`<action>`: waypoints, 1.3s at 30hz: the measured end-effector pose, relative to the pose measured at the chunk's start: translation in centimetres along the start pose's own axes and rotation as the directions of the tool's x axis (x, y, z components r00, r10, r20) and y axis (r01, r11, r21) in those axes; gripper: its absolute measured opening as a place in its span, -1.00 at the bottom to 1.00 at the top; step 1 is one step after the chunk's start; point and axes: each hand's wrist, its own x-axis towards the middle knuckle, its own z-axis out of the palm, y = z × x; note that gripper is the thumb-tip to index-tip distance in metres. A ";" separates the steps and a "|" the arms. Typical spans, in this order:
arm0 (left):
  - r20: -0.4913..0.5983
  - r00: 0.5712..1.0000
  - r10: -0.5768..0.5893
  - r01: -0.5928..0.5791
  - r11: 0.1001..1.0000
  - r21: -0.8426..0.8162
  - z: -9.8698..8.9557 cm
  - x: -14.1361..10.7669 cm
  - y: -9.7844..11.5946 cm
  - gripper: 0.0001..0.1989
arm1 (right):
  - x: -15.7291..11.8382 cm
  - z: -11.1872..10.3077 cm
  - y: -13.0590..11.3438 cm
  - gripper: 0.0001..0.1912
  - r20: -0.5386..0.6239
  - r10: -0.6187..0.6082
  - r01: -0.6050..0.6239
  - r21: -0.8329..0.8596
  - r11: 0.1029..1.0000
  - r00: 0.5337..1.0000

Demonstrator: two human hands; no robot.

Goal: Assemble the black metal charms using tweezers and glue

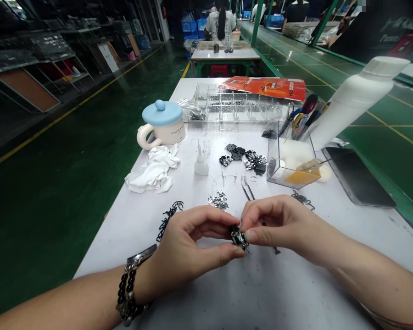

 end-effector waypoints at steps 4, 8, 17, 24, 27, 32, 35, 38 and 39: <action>-0.021 1.000 0.013 -0.013 1.000 0.014 0.0 0.0 0.1 -0.69 | 0.3 0.1 0.4 -0.88 0.011 0.008 -0.010 0.113 0.994 1.000; -0.042 0.999 0.030 -0.028 0.999 0.035 0.0 0.0 0.3 -0.70 | 0.4 0.4 0.9 -0.91 -0.033 -0.047 0.050 0.132 0.990 0.998; -0.066 0.989 0.129 -0.124 0.989 0.081 -0.3 -0.1 0.3 -0.68 | 0.4 1.0 1.6 -0.99 -0.085 -0.266 0.269 0.018 0.963 0.960; -0.086 0.981 0.173 -0.163 0.981 0.105 -0.4 -0.1 0.1 -0.67 | 0.3 1.4 2.1 -0.89 -0.127 -0.419 0.404 -0.125 0.906 0.899; -0.092 0.979 0.182 -0.171 0.978 0.118 -0.5 -0.1 0.0 -0.67 | 0.2 1.5 2.3 -0.88 -0.123 -0.448 0.429 -0.153 0.890 0.886; -0.100 0.975 0.196 -0.182 0.974 0.133 -0.6 -0.3 0.0 -0.68 | 0.2 1.6 2.4 -0.90 -0.118 -0.489 0.454 -0.232 0.860 0.865; -0.109 0.972 0.208 -0.194 0.973 0.128 -0.7 -0.3 -0.1 -0.67 | 0.0 1.6 2.3 -0.89 -0.086 -0.554 0.500 -0.331 0.800 0.828; -0.124 0.976 0.180 -0.168 0.980 0.103 -0.7 -0.1 -0.1 -0.66 | -0.2 1.7 2.3 -0.85 -0.057 -0.669 0.570 -0.472 0.672 0.741; -0.128 0.979 0.159 -0.149 0.985 0.087 -0.6 0.0 0.0 -0.67 | -0.2 1.8 2.3 -0.83 -0.053 -0.706 0.585 -0.519 0.623 0.706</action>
